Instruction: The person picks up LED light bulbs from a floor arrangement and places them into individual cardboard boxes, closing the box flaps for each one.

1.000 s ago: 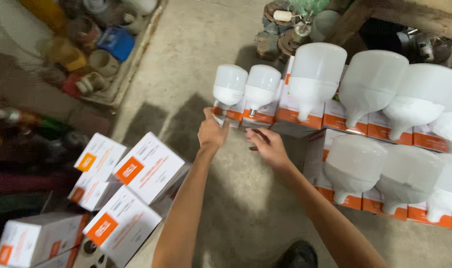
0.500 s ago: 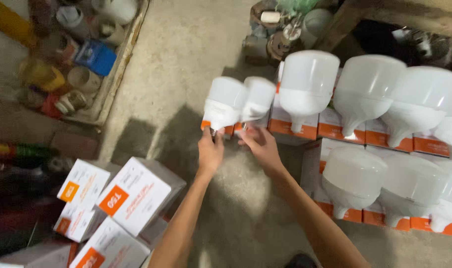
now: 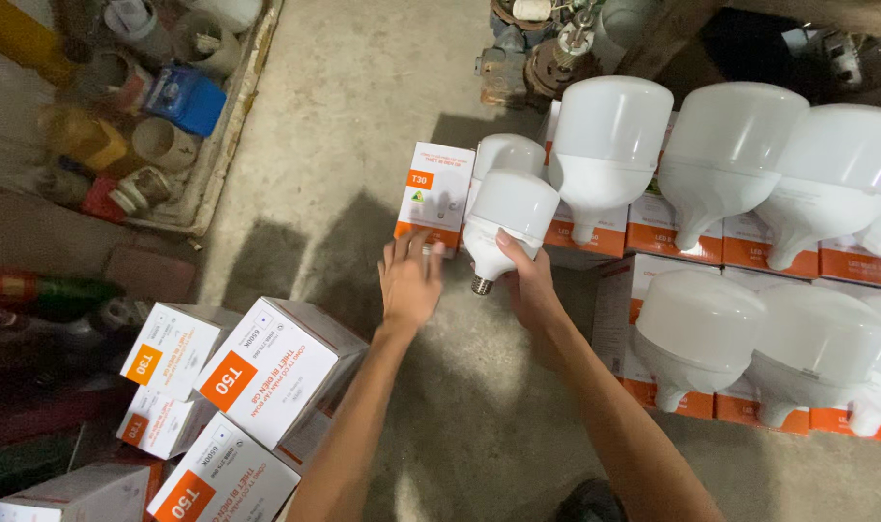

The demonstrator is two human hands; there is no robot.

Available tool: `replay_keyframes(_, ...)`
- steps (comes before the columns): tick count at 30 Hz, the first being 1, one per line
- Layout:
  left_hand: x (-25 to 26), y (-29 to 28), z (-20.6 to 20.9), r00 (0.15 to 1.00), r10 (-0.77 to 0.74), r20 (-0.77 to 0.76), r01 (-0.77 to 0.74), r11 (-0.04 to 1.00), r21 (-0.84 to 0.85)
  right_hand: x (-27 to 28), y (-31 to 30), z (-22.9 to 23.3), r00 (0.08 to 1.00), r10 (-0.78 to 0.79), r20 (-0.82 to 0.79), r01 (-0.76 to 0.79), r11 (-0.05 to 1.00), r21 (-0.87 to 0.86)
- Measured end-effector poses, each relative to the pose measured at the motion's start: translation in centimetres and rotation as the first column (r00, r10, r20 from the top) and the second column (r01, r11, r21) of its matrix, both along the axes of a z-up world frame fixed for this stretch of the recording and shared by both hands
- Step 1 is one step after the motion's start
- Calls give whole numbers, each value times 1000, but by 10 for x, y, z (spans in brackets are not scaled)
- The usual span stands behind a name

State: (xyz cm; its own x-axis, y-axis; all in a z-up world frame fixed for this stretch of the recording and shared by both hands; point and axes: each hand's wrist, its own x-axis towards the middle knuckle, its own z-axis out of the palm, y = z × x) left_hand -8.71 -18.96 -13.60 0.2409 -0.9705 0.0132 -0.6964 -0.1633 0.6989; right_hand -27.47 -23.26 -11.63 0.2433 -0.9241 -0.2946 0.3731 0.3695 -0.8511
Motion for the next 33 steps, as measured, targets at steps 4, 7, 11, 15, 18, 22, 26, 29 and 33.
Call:
replay_keyframes(4, -9, -38, 25, 941, -48, 335, -22, 979, 201, -3, 5, 9, 999, -1, -52, 2, 1000, 19)
replay_keyframes(7, -23, -69, 26, 953, 188, 237, -277, 856, 436, -2, -1, 10, 996, 4, -85, -2, 1000, 16)
replay_keyframes(11, -21, -65, 16, 938, 148, 314, -281, 854, 437, -10, 8, 8, 989, 42, -144, -47, 998, -35)
replay_keyframes(15, -15, -37, 18, 936, 331, 118, -351, 891, 287, -12, 10, 10, 991, 33, -129, -41, 997, -62)
replay_keyframes(18, -14, 10, 4, 930, 366, -20, -365, 930, 42, -16, 11, 8, 994, 32, -109, -44, 994, -104)
replay_keyframes(22, -31, 78, -32, 930, 342, -133, -366, 892, -264, -19, 18, 4, 991, -12, -131, -4, 992, -123)
replay_keyframes(26, -58, 126, -65, 838, 465, -286, -530, 817, -227, -20, 23, 1, 997, -39, 68, 53, 974, -218)
replay_keyframes(29, -77, 147, -78, 744, 578, -336, -660, 715, -231, -26, 36, 6, 998, -59, -4, 58, 993, -104)
replay_keyframes(33, -75, 184, -81, 715, 645, -271, -699, 673, -243, -21, 54, 20, 997, 13, -75, -26, 985, -171)
